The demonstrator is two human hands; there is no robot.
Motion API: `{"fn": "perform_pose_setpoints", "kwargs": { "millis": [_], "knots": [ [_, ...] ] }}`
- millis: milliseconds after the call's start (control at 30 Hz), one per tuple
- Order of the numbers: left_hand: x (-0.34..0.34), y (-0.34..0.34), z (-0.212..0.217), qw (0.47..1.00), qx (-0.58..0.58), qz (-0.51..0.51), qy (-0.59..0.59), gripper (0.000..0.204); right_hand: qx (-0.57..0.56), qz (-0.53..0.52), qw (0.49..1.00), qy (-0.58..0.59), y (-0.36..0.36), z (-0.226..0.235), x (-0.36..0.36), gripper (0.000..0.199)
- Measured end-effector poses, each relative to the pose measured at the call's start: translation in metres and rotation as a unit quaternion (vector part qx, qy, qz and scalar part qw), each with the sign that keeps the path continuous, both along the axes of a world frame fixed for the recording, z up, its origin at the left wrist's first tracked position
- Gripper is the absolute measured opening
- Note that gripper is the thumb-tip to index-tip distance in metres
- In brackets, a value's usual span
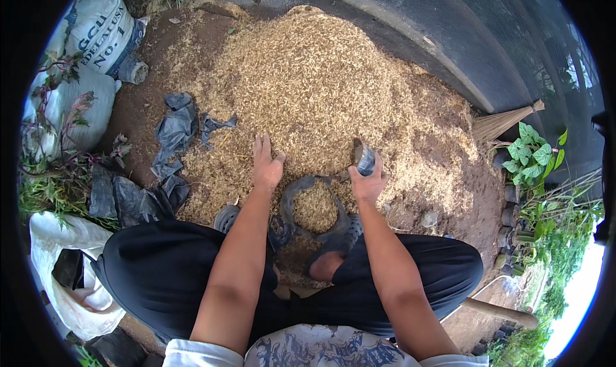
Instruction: The person sits cross-legged on the ground and uses a small plastic container to scoop and pour grain repeatedly, spreading it across a large pile. The person also moves aside some black plastic pieces and plant debris during the process.
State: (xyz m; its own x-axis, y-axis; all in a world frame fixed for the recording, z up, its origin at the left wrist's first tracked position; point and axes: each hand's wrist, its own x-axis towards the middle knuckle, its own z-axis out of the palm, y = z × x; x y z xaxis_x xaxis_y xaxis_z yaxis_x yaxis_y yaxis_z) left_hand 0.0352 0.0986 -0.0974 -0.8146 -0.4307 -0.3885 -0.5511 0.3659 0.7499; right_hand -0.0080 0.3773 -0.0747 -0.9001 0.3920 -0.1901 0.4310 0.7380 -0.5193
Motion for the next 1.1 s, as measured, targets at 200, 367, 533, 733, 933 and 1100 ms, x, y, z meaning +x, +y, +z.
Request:
{"fn": "perform_pose_setpoints", "kwargs": {
  "millis": [200, 367, 533, 733, 933, 1100],
  "knots": [
    [-0.014, 0.009, 0.002, 0.999, 0.025, 0.029, 0.009, 0.089, -0.033, -0.004, 0.999, -0.022, -0.039, 0.011, -0.005, 0.102],
    [-0.017, 0.01, 0.005, 0.998, 0.061, 0.032, 0.003, 0.086, -0.087, 0.098, 0.986, -0.103, -0.08, 0.028, -0.013, 0.098],
    [-0.017, -0.005, 0.0, 0.984, 0.159, 0.062, 0.041, 0.081, -0.329, 0.069, 0.935, -0.116, -0.103, 0.035, -0.024, 0.088],
    [-0.004, -0.005, 0.016, 0.983, 0.153, 0.055, 0.087, 0.076, -0.496, -0.012, 0.855, -0.15, -0.084, 0.057, -0.018, 0.067],
    [0.0, 0.001, 0.052, 0.992, 0.099, -0.001, 0.081, 0.072, -0.494, -0.001, 0.862, -0.115, -0.058, 0.106, -0.001, 0.061],
    [0.004, 0.004, 0.082, 0.959, 0.245, -0.034, 0.14, 0.071, -0.523, 0.03, 0.843, -0.119, -0.025, 0.161, 0.0, 0.062]
  ]
}}
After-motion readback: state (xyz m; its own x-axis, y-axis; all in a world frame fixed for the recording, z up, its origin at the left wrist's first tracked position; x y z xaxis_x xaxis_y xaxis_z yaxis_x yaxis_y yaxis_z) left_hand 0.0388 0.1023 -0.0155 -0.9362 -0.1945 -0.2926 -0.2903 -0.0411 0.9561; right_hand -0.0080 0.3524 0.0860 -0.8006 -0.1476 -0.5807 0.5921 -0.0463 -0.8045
